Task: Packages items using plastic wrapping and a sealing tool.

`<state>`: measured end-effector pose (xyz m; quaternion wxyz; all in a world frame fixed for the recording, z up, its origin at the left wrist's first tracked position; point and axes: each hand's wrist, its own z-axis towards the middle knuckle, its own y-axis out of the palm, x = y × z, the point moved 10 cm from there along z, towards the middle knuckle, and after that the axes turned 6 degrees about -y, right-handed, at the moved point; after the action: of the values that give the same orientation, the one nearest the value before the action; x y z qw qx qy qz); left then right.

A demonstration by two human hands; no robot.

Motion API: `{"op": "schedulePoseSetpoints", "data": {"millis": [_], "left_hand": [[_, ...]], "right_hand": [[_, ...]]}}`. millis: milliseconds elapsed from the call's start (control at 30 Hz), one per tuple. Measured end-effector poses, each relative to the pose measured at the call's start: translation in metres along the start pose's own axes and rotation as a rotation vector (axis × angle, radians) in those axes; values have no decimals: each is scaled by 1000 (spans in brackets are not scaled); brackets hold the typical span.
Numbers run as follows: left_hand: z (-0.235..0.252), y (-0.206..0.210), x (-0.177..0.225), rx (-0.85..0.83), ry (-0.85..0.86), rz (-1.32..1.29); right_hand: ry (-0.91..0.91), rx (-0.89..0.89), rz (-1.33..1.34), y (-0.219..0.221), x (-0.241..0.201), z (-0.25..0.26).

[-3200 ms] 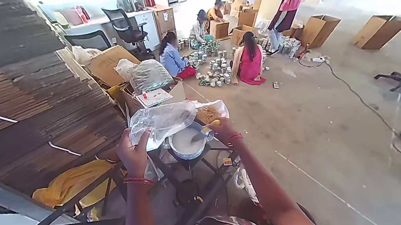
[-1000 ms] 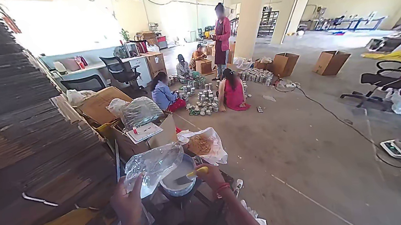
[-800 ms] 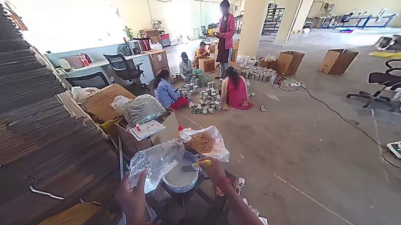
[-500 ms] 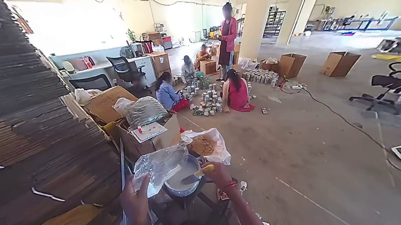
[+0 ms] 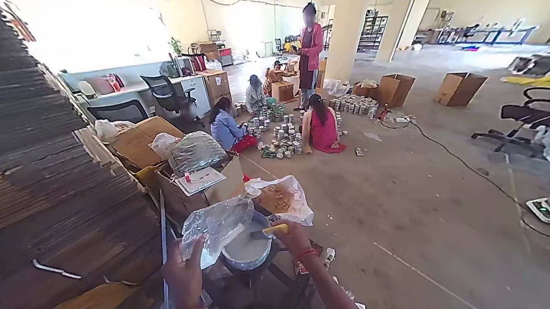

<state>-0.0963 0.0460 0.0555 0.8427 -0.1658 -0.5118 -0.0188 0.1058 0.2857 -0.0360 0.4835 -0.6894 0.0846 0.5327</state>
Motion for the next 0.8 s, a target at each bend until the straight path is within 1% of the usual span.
{"op": "schedulePoseSetpoints", "data": {"millis": [67, 100, 200, 233, 333, 433, 467, 533, 600, 633, 733, 800], "left_hand": [[-1, 3, 1, -4, 5, 3], [-2, 3, 2, -9, 6, 6], [-2, 2, 4, -11, 12, 17], [-2, 1, 3, -5, 11, 16], [-3, 0, 1, 5, -2, 1], [-3, 1, 2, -1, -7, 8], [-4, 1, 2, -3, -3, 9], [-4, 2, 3, -8, 10, 5], [-3, 2, 4, -10, 21, 20], [-2, 1, 4, -7, 18, 25], [-1, -3, 0, -33, -45, 40], [-3, -3, -1, -58, -82, 68]], "right_hand": [[-21, -1, 45, 13, 4, 3], [-27, -41, 74, 19, 3, 3], [-33, -139, 133, 13, -1, -2], [-34, -129, 143, 6, 0, -3], [-29, -19, 86, -12, 10, 1], [-37, 74, 76, -4, 11, 4], [-53, 68, 87, 4, 10, 5], [-75, -26, 98, 16, 4, 5], [-89, -111, 90, 11, -7, 2], [-89, -119, 73, 4, -11, 1], [-8, -44, 2, -15, -7, 4], [52, 7, -25, -16, -1, 9]]}}
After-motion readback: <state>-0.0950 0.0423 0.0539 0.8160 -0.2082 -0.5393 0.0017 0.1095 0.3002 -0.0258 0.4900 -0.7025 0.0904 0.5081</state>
